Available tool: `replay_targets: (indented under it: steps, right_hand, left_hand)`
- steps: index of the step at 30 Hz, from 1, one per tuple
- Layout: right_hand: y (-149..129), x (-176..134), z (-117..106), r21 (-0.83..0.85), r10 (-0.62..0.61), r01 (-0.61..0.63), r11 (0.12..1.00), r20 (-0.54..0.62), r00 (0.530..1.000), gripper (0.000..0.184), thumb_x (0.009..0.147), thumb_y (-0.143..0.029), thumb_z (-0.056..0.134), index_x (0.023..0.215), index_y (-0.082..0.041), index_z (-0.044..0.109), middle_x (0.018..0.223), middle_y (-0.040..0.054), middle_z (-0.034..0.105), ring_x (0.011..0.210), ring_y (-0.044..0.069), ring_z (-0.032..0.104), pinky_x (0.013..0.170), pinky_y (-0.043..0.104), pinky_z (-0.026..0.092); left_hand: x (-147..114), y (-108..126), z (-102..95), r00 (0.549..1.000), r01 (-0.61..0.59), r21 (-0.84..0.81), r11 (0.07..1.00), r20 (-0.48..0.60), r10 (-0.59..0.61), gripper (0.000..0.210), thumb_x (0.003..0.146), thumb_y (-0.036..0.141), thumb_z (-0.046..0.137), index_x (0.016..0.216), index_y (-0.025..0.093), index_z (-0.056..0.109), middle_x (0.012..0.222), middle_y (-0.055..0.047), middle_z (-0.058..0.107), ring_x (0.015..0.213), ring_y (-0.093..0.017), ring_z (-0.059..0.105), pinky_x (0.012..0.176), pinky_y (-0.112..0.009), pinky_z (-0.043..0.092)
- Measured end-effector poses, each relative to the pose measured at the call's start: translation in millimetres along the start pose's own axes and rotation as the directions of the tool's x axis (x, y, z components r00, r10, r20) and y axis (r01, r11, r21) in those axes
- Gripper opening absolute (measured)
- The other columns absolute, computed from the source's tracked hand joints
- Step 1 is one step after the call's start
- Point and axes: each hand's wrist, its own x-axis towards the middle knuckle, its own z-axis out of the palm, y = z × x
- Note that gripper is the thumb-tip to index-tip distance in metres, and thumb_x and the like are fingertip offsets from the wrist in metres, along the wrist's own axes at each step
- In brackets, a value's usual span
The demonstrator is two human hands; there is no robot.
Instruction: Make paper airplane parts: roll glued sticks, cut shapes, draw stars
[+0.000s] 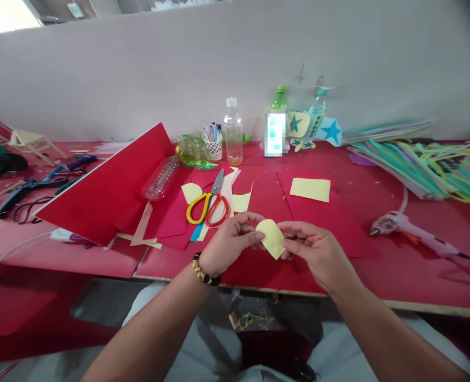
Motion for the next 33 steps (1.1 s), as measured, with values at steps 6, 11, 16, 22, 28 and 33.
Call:
replay_targets:
  steps: [6,11,16,22,28,33]
  right_hand:
    - [2,-3,-4,0.031,-0.014,0.012,0.999,0.039,0.999,0.035,0.075,-0.02,0.071,0.11,-0.023,0.068,0.085,0.0029,0.071,0.068,0.015,0.068,0.065,0.029,0.056]
    - [0,-8,-3,-0.055,-0.122,0.124,0.991,0.039,0.992,0.03,0.075,-0.022,0.073,0.105,-0.026,0.07,0.094,0.0021,0.07,0.074,0.013,0.065,0.069,0.026,0.055]
    - [6,-13,2,-0.121,-0.265,0.261,0.958,-0.011,0.964,0.029,0.079,-0.02,0.068,0.107,-0.03,0.07,0.113,0.003,0.063,0.09,0.015,0.064,0.076,0.027,0.056]
    - [7,-18,3,-0.18,-0.346,0.336,0.925,-0.029,0.938,0.018,0.081,-0.018,0.066,0.094,-0.028,0.072,0.118,0.0051,0.062,0.106,0.02,0.061,0.084,0.031,0.054]
    - [5,-13,-10,-0.09,-0.267,0.28,0.956,0.132,0.955,0.012,0.08,-0.013,0.061,0.077,-0.023,0.067,0.126,0.0065,0.059,0.125,0.026,0.047,0.089,0.035,0.046]
    - [6,-11,-7,0.045,-0.123,0.117,0.992,0.146,0.982,0.016,0.082,-0.025,0.063,0.068,-0.019,0.063,0.113,0.0062,0.065,0.106,0.022,0.058,0.084,0.032,0.046]
  left_hand:
    - [-1,-2,4.2,0.998,-0.019,-0.061,0.998,-0.066,0.015,0.037,0.07,0.023,0.078,0.101,0.016,0.06,0.063,0.003,0.066,0.057,-0.008,0.061,0.061,-0.018,0.048]
    - [-2,-5,5.7,0.986,-0.047,0.075,0.996,-0.155,0.059,0.04,0.063,0.023,0.082,0.095,0.016,0.06,0.061,0.004,0.063,0.055,-0.008,0.058,0.056,-0.017,0.045]
    - [-3,-6,5.0,0.977,-0.052,0.126,0.991,-0.199,0.076,0.037,0.06,0.025,0.084,0.086,0.016,0.058,0.064,0.002,0.061,0.055,-0.008,0.055,0.054,-0.019,0.044]
    - [-3,-8,4.5,0.975,-0.064,0.061,0.996,-0.21,0.075,0.036,0.061,0.025,0.083,0.085,0.015,0.059,0.067,0.002,0.061,0.056,-0.008,0.056,0.054,-0.019,0.046]
    - [-1,-5,5.5,0.965,-0.121,-0.075,0.99,-0.241,0.1,0.028,0.065,0.023,0.081,0.082,0.014,0.061,0.074,0.001,0.064,0.065,-0.008,0.059,0.063,-0.019,0.049]
    - [-4,-5,12.8,0.968,-0.161,-0.108,0.981,-0.212,0.136,0.027,0.066,0.021,0.081,0.083,0.015,0.061,0.075,0.001,0.064,0.068,-0.008,0.058,0.065,-0.019,0.047]
